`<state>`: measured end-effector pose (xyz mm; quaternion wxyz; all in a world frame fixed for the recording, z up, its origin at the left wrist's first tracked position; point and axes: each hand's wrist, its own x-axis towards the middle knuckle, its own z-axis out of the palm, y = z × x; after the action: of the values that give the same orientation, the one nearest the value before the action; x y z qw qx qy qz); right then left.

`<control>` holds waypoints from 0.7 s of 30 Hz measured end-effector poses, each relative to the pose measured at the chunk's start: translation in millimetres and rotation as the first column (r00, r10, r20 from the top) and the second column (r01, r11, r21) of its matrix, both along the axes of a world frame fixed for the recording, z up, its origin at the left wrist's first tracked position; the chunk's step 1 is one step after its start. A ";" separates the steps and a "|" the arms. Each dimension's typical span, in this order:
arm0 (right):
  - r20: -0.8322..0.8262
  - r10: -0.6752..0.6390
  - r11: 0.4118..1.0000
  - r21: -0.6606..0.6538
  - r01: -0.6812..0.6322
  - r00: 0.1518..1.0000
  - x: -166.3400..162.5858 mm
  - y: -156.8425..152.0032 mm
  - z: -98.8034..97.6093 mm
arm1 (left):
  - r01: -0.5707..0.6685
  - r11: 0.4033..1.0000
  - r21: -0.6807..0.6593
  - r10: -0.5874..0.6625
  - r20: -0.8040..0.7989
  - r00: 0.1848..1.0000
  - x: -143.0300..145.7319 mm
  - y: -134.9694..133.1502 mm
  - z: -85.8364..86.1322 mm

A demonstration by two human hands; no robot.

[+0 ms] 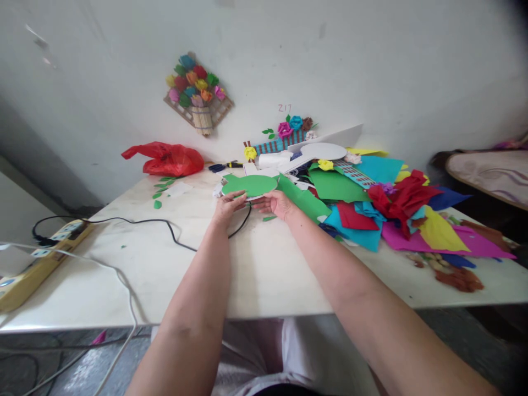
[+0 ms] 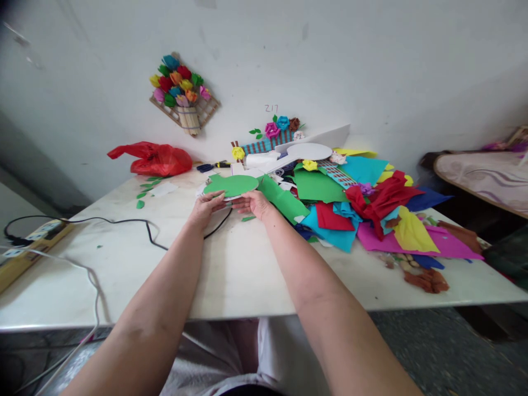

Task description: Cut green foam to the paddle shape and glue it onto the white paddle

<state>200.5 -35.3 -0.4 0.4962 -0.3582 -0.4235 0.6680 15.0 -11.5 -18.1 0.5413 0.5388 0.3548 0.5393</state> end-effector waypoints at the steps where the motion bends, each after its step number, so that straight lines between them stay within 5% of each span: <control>1: 0.004 -0.001 1.000 0.001 0.001 1.000 -0.1 -0.1 -0.2 | -0.004 1.000 0.000 0.004 -0.003 1.000 0.2 -0.3 0.4; 21: 0.130 -0.009 0.998 0.063 0.000 0.992 -6.1 -3.0 0.9 | -0.032 0.999 0.005 0.032 0.003 0.999 3.2 -4.6 4.9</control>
<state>194.3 -38.3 0.5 0.4801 -0.3859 -0.4749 0.6285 18.2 -16.1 -13.1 0.5318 0.5334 0.3613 0.5497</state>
